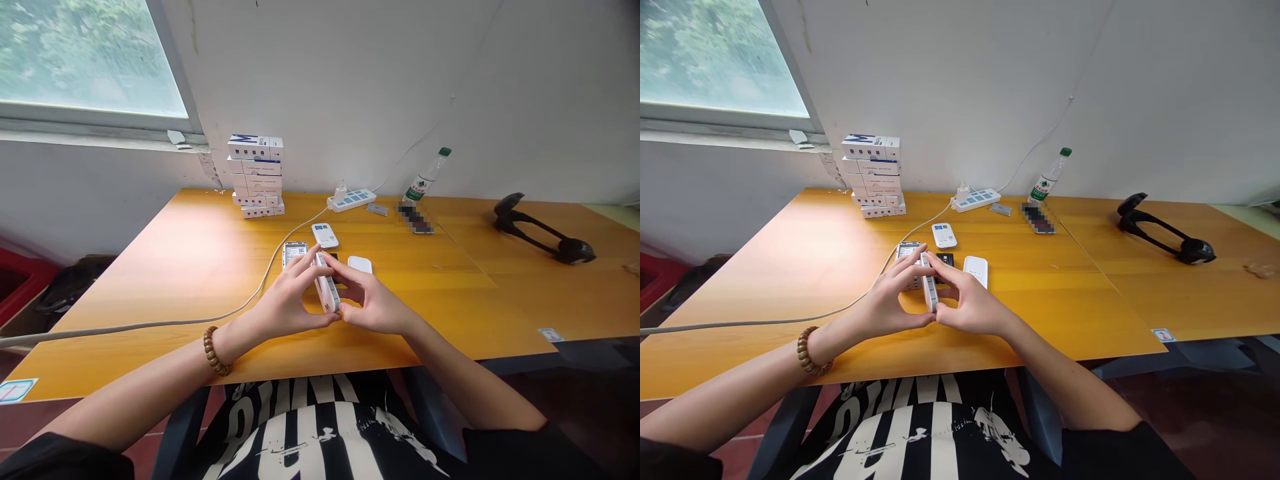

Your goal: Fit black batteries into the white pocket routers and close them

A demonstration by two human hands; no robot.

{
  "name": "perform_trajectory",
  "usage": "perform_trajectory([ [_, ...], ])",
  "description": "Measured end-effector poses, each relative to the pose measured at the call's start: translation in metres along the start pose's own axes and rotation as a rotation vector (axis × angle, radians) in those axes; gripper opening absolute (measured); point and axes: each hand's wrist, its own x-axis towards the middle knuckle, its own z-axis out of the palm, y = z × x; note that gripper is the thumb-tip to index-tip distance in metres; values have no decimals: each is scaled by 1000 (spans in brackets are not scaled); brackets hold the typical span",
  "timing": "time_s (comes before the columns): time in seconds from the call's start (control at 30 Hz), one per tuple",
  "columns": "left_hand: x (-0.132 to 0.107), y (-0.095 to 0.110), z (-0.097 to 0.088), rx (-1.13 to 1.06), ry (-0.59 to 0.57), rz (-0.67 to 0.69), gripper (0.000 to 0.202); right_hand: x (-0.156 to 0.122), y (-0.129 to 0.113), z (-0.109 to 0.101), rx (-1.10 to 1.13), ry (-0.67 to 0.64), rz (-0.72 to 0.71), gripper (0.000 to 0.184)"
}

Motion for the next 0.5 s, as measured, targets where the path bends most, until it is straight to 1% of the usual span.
perform_trajectory([
  [0.23, 0, 2, 2, 37, 42, 20, 54, -1, 1, 5, 83, 21, 19, 99],
  [0.4, -4, 1, 8, 64, 75, 52, 52, -9, 3, 17, 111, 76, 45, 95],
  [0.5, -5, 0, 10, 72, 85, 72, 49, -16, 3, 25, 90, 125, 52, 93],
])
